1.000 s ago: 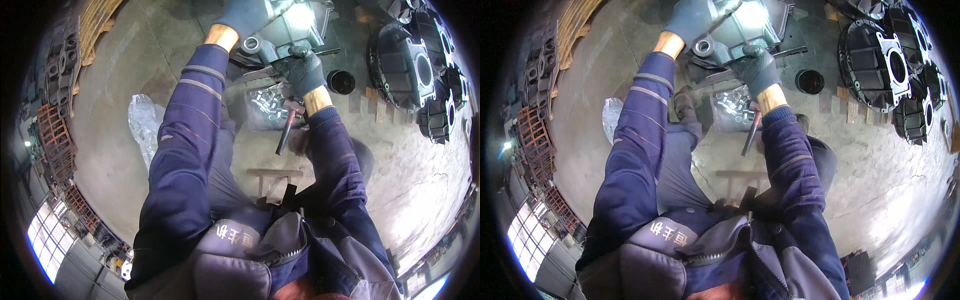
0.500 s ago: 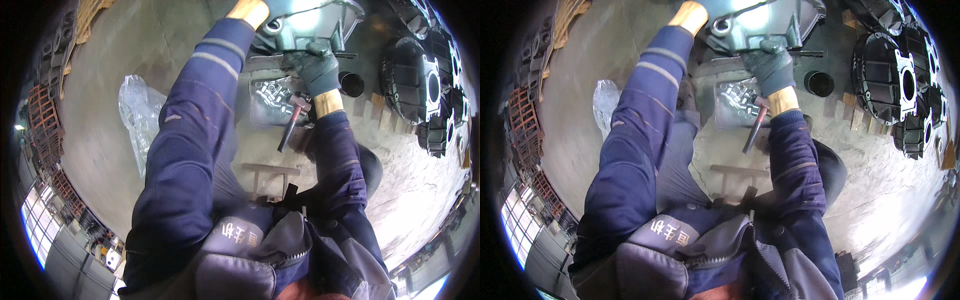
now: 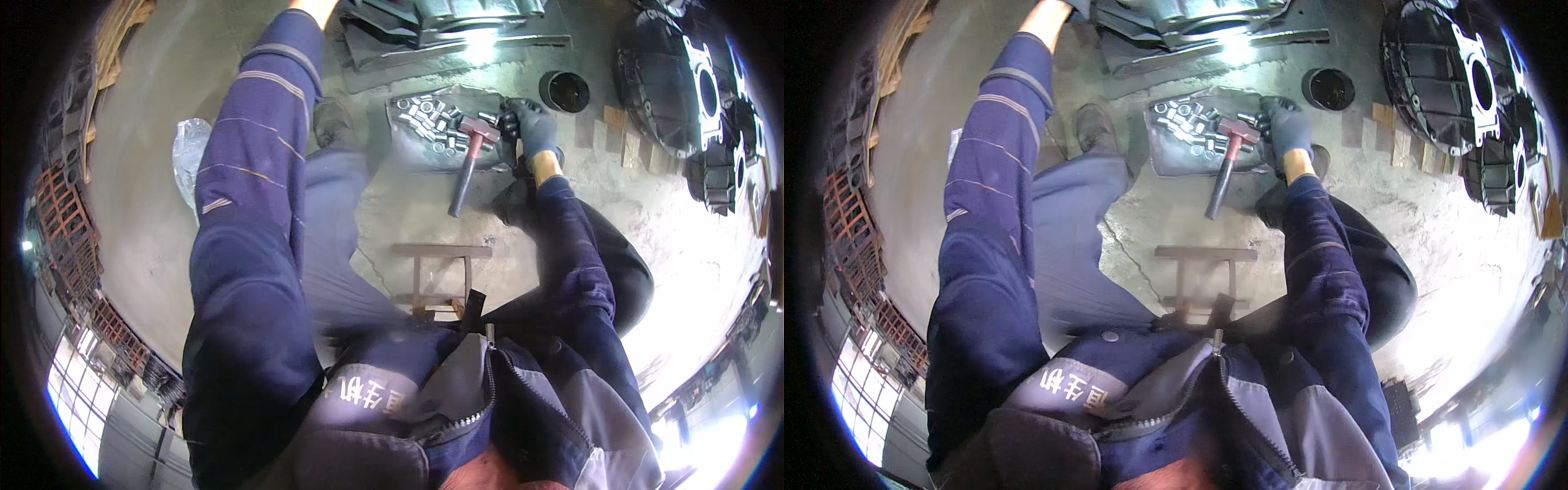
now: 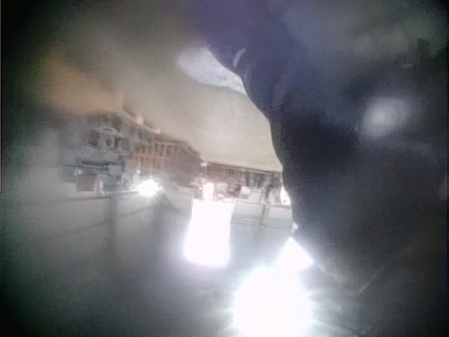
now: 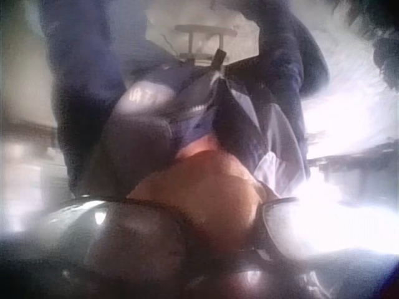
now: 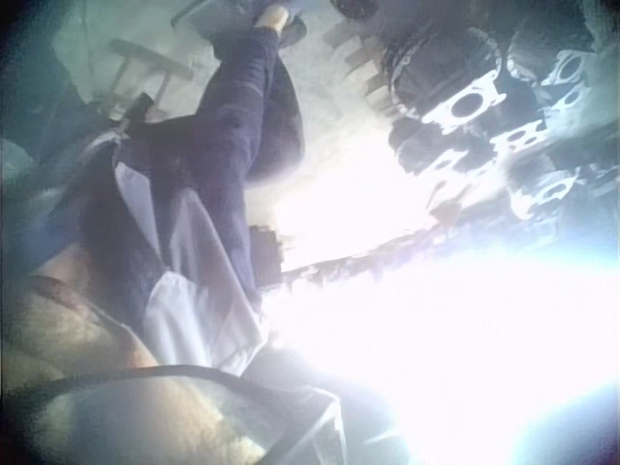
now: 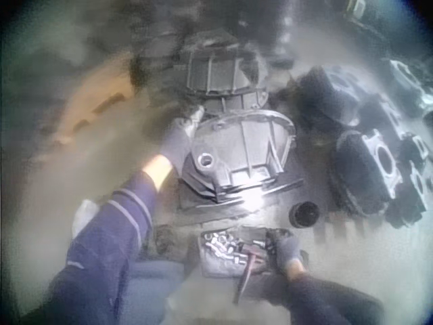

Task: The person assembles metal engine components by inserting cylindrical pins and tapping them into place with a hammer. They repeatedly pick up parts, align them, insert pins, and strike them to secure the assembly before moving to the next unit.

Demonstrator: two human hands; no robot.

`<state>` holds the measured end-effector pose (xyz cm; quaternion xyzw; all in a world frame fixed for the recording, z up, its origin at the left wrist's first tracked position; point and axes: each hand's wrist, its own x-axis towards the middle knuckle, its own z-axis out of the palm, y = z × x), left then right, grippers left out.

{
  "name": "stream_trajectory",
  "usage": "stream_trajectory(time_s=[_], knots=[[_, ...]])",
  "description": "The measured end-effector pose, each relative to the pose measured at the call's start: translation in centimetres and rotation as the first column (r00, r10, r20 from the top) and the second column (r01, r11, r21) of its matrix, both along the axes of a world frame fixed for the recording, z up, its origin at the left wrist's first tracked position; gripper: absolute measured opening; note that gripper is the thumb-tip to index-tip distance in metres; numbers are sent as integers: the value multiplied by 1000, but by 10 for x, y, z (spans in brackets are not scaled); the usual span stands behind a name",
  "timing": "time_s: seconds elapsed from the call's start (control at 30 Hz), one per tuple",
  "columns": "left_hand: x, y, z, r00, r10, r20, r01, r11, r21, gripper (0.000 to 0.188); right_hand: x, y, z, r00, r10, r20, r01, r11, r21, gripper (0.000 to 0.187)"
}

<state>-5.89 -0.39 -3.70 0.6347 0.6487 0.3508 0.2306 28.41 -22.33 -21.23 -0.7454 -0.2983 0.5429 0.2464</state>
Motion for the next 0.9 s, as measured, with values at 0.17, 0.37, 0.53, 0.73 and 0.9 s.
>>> stream_trajectory(time_s=[0.17, 0.37, 0.53, 0.73, 0.9], knots=[[-3, 8, -22, 994, 30, 103, -30, 1000, -1, 64, -1, -29, -33, 876, 307, 373, -306, 950, -64, 39], [1, 12, -31, 977, 27, 210, -36, 999, 39, 61, -47, -8, -41, 668, 552, 500, -608, 791, -61, 37], [2, 8, -21, 1000, 20, -15, -19, 999, 40, 62, -86, -7, -60, 458, 645, 611, -721, 672, -169, 30], [-4, 7, -15, 995, 34, -91, -36, 999, -19, 65, -97, -3, -85, 364, 611, 703, -751, 639, -167, 26], [0, 12, -26, 994, 63, 85, -54, 992, -110, 68, -85, -7, -94, 402, 652, 643, -722, 657, -216, 29]])
